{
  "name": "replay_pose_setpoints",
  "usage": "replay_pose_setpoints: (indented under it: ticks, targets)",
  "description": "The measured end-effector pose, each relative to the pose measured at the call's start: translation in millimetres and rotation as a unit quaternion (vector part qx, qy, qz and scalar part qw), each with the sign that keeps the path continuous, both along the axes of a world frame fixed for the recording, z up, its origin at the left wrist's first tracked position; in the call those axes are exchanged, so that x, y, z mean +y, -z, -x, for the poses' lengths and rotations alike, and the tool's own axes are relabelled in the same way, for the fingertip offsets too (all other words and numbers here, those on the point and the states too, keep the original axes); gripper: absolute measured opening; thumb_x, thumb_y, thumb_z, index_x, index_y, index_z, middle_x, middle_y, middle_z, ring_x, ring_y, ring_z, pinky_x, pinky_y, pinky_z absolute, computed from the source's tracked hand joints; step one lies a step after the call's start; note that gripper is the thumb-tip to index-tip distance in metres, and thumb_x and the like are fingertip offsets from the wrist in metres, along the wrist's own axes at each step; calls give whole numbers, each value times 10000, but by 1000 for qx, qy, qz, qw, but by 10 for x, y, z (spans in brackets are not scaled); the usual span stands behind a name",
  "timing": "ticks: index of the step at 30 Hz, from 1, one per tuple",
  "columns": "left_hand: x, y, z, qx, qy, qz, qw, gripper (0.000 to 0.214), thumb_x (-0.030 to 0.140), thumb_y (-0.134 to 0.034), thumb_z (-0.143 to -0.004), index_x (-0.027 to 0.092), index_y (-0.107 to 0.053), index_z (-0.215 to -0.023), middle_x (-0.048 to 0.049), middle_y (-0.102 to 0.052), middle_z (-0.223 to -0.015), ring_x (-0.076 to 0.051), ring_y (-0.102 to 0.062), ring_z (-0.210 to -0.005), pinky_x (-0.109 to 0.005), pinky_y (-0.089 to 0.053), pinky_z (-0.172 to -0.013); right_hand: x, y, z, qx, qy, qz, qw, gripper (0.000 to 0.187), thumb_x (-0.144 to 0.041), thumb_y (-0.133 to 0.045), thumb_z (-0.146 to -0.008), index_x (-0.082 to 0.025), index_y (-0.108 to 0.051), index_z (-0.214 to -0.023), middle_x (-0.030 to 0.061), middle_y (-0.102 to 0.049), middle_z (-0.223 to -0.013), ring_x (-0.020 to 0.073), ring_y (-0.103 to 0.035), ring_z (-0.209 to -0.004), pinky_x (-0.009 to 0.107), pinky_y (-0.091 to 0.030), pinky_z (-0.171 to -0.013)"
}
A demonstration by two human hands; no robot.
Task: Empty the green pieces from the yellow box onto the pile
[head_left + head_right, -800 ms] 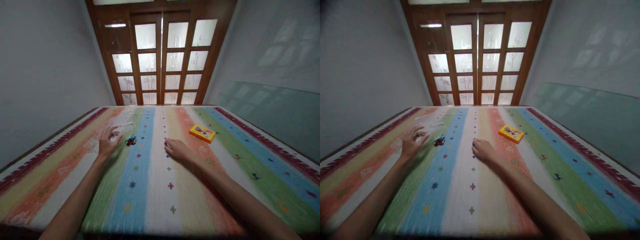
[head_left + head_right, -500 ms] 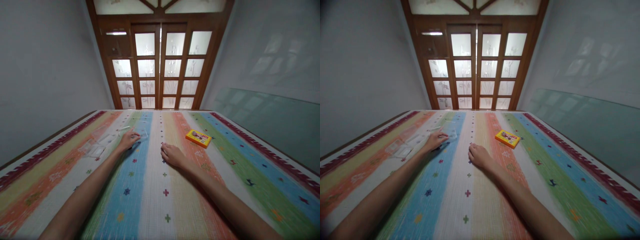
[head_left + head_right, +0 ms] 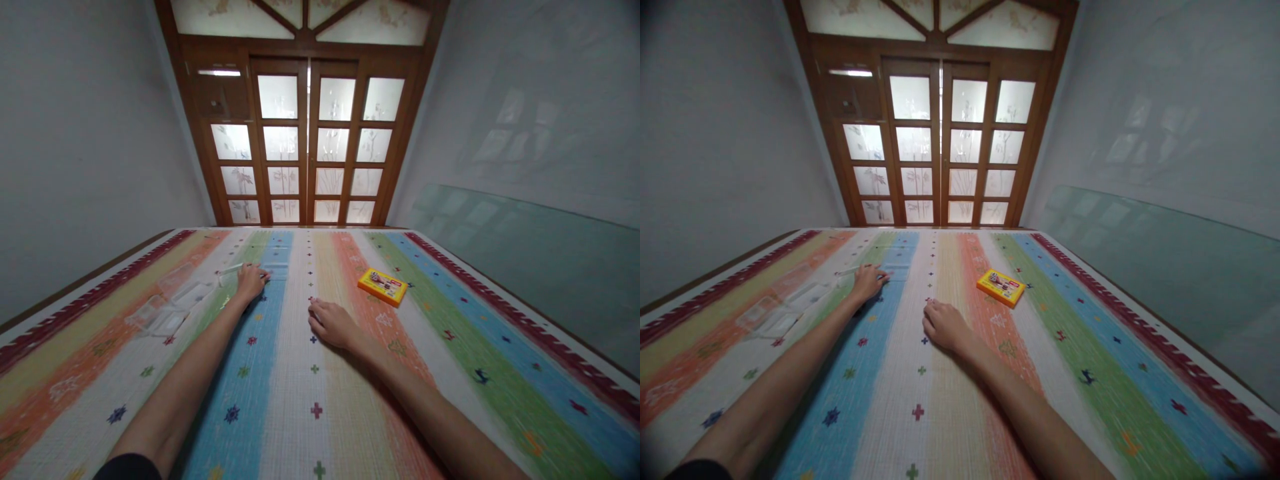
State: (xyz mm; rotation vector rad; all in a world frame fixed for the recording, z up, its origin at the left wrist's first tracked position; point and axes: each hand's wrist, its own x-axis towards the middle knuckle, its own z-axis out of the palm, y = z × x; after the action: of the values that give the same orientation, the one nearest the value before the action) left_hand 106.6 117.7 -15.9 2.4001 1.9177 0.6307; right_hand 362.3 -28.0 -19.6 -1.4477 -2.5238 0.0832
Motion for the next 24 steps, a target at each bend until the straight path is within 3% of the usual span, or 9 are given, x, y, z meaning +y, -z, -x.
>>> replay_pose_setpoints:
  ticks: [6, 11, 16, 21, 24]
  targets:
    - [68, -44, 110, 10, -27, 12, 1000, 230, 275, -614, -917, 209, -812, -1014, -146, -672, -1355, -425, -443, -1387, -586, -368, -1103, -3, 23, 0, 9, 2, -6, 1000, 200, -204, -471, -1004, -141, -655, -1050, 167, -700, -1186, 241, -653, -1114, 330, -451, -969]
    - [110, -23, 260, 4, -2, 27, 1000, 231, 285, -616, -904, 202, -807, -1006, -134, -733, -1233, -329, -634, -1195, -464, -462, -1051, -9, 73, 15, 19, 4, -11, 1000, 199, -196, -460, -996, -138, -649, -1016, 175, -713, -1126, 258, -652, -1118, 356, -448, -994]
    - [72, 13, 343, -10, 23, 23, 999, 263, 297, -587, -895, 190, -799, -1010, -135, -752, -1164, -312, -658, -1160, -443, -476, -1056, -13, 92, 12, 30, 2, -7, 1000, 212, -192, -451, -997, -137, -651, -1043, 179, -706, -1154, 263, -627, -1184, 367, -427, -1030]
    - [-82, -55, 359, -43, 50, -8, 998, 350, 283, -516, -925, 172, -739, -1171, -133, -724, -1245, -312, -611, -1251, -494, -418, -1138, -4, 44, -78, 42, -16, 8, 999, 230, -227, -473, -998, -159, -677, -1079, 137, -718, -1175, 236, -648, -1127, 338, -447, -980]
    - [-318, -73, 425, -61, 70, -32, 995, 400, 279, -422, -985, 190, -675, -1283, -109, -688, -1333, -280, -570, -1316, -485, -382, -1179, 52, -40, -323, 62, -15, 5, 998, 292, -267, -434, -1022, -186, -697, -1121, 103, -740, -1145, 221, -670, -1049, 337, -470, -939]
